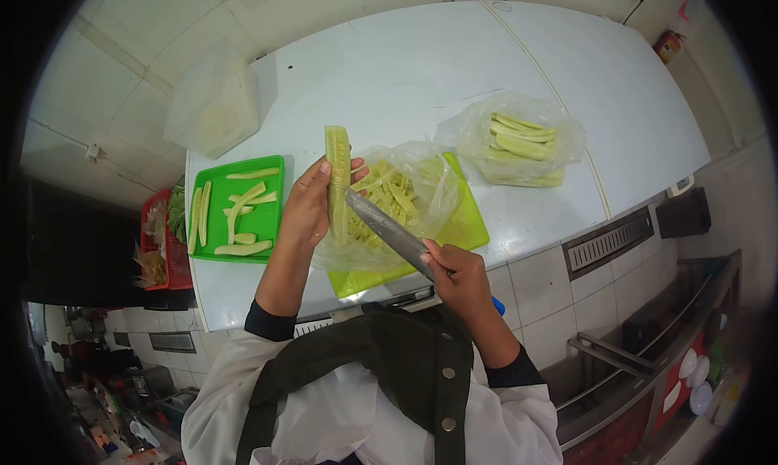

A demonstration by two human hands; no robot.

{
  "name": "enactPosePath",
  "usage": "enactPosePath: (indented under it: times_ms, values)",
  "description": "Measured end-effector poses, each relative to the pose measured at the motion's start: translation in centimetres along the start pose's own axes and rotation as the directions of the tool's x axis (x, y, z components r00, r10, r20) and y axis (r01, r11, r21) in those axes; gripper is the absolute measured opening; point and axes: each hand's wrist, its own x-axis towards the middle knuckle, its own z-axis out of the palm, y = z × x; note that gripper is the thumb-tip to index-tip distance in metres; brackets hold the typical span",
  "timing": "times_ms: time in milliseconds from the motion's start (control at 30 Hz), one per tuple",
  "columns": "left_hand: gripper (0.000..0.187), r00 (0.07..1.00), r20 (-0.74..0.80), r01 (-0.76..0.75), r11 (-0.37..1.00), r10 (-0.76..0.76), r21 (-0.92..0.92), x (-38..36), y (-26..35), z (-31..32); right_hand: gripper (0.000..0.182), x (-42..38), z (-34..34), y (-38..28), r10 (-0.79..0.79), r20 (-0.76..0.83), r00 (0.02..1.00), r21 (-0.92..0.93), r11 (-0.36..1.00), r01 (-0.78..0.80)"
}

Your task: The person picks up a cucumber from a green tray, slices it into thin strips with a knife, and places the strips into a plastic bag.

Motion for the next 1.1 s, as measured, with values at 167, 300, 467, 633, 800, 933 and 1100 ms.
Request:
enactPosePath:
  times_ms: [167, 300, 467, 633, 800, 933, 1100]
  values:
    - [0.044, 1.000, 0.004, 0.031, 0.999, -0.031, -0.021, 0.2, 0.5, 0.4, 0.020, 0.0, -0.2, 0.1, 0.009, 0.011, 1.000, -0.013, 1.000, -0.009]
    - [0.048, 0.986, 0.161, 0.045, 0.999, -0.046, 0.013, 0.6, 0.6, -0.2, 0.022, 0.2, 0.2, 0.8, 0.068, -0.006, 0.998, 0.179, 0.982, -0.065]
    - [0.051, 0.978, 0.167, 0.128, 0.992, -0.125, -0.003, -0.9, -0.8, -0.7, 0.023, 0.4, 0.2, 1.0, 0.084, -0.027, 0.996, 0.189, 0.979, -0.078]
    - [0.051, 0.996, 0.088, 0.003, 0.998, -0.008, 0.061, -1.0, -0.9, 0.0, 0.022, 0.7, 0.1, 0.2, -0.020, -0.034, 0.999, -0.029, 0.999, 0.019]
    - [0.050, 0.999, 0.038, -0.035, 0.999, 0.034, 0.028, -1.2, -0.3, 0.9, 0.022, 0.7, 0.5, -0.2, -0.046, -0.064, 0.997, -0.004, 0.999, 0.046]
    - [0.050, 0.995, 0.034, -0.089, 0.996, 0.089, 0.003, -0.8, -0.3, 1.1, 0.021, 0.1, 0.8, -0.1, -0.080, -0.025, 0.996, 0.007, 0.997, 0.081]
    - [0.050, 0.995, 0.012, -0.100, 0.995, 0.100, -0.025, -0.6, -0.2, 1.5, 0.022, 0.2, 0.5, -0.2, -0.057, -0.011, 0.998, -0.038, 0.998, 0.057]
